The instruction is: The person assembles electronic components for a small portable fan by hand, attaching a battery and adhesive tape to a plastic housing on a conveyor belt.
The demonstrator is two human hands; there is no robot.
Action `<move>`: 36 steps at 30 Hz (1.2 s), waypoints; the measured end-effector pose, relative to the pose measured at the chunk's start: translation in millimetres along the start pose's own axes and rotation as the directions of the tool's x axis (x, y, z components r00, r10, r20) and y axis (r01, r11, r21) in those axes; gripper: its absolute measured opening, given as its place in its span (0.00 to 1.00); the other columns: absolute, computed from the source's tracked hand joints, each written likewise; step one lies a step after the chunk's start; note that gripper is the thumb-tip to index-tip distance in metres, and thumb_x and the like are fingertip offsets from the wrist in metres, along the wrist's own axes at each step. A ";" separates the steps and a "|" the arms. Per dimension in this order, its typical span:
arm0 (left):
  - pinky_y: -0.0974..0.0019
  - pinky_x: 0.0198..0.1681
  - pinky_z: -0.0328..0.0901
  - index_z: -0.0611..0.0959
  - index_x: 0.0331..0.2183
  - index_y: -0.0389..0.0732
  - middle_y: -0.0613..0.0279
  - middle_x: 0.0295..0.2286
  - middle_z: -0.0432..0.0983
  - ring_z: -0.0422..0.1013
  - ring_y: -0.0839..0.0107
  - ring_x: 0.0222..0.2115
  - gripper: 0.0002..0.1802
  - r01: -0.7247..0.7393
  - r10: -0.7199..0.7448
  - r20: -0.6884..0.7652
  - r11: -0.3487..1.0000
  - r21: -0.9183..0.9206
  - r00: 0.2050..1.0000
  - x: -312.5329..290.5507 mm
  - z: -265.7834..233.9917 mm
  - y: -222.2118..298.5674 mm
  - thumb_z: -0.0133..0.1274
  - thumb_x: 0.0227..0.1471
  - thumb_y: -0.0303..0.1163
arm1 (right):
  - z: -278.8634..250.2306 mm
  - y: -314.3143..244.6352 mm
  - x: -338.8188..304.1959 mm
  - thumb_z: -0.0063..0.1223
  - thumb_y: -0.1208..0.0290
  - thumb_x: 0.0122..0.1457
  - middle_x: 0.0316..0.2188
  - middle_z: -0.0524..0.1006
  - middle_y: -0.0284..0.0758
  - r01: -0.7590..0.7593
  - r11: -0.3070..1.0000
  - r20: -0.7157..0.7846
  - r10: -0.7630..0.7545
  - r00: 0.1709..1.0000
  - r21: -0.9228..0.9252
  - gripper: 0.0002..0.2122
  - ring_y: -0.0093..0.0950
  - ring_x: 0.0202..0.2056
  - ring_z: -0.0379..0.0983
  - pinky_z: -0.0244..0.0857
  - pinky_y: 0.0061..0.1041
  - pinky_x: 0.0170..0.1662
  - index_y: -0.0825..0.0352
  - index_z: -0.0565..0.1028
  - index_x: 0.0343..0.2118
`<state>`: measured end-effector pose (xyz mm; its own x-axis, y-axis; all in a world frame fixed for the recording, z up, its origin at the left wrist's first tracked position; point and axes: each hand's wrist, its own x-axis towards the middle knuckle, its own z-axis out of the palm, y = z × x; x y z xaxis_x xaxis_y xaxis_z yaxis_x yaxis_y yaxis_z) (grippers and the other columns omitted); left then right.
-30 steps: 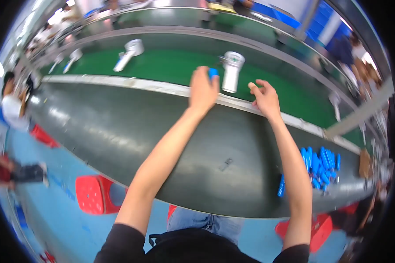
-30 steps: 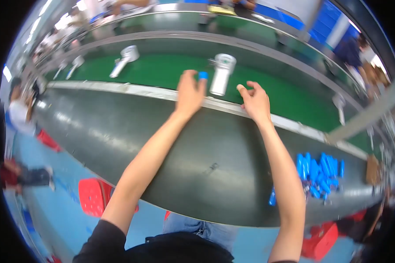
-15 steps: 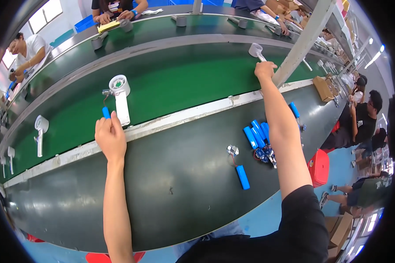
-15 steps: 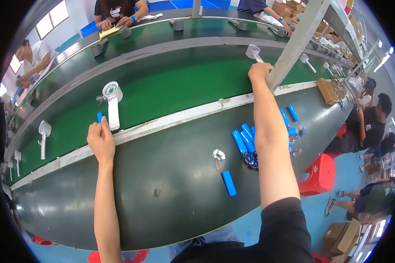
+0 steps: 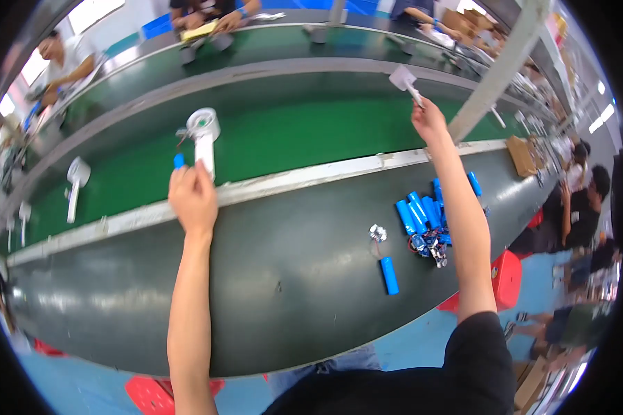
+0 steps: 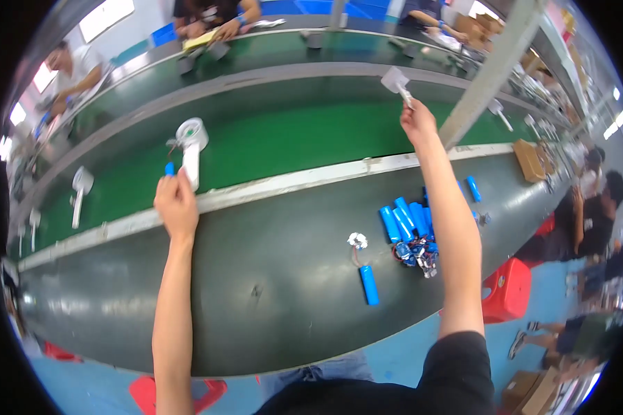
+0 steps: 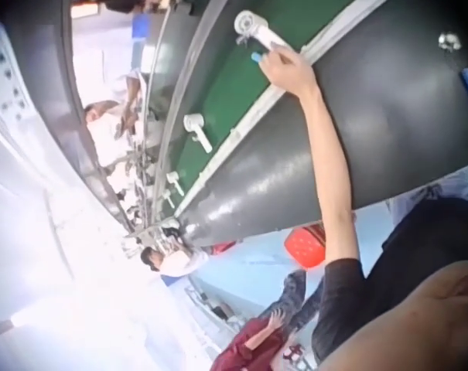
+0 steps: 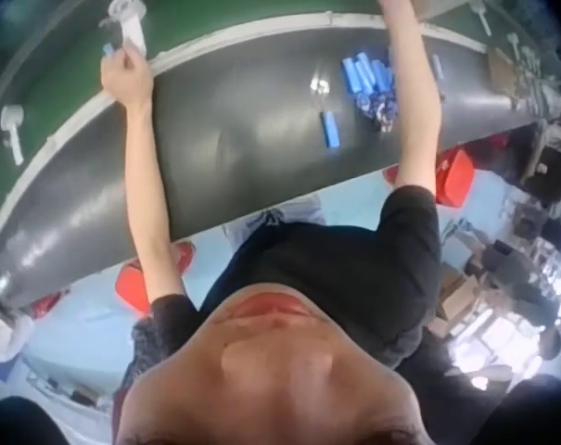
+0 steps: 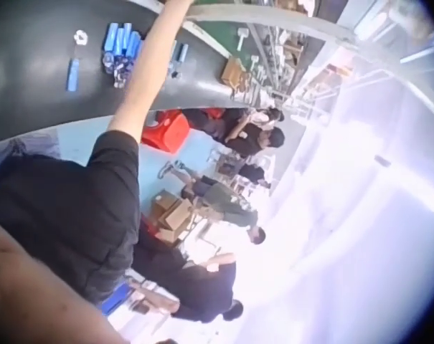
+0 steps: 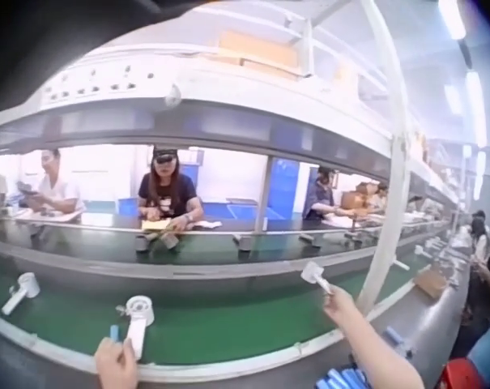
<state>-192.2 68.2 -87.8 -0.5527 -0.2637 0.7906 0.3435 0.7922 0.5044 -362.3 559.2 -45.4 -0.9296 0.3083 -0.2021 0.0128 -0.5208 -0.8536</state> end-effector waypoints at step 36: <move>0.64 0.45 0.69 0.80 0.49 0.38 0.55 0.42 0.80 0.77 0.60 0.40 0.24 0.124 0.317 0.493 0.729 -0.673 0.810 -74.6 -52.9 193.7 0.62 0.47 0.23 | -8.7 33.8 -358.5 0.62 0.85 0.51 0.40 0.78 0.36 0.821 0.332 0.750 -0.344 0.565 -0.465 0.14 0.22 0.37 0.76 0.70 0.21 0.42 0.72 0.77 0.41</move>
<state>-44.2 212.2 -30.7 -0.7133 0.3086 0.6293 0.6928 0.1743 0.6998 -25.4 438.0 -6.0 -0.8056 -0.2437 0.5399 -0.5871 0.4504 -0.6727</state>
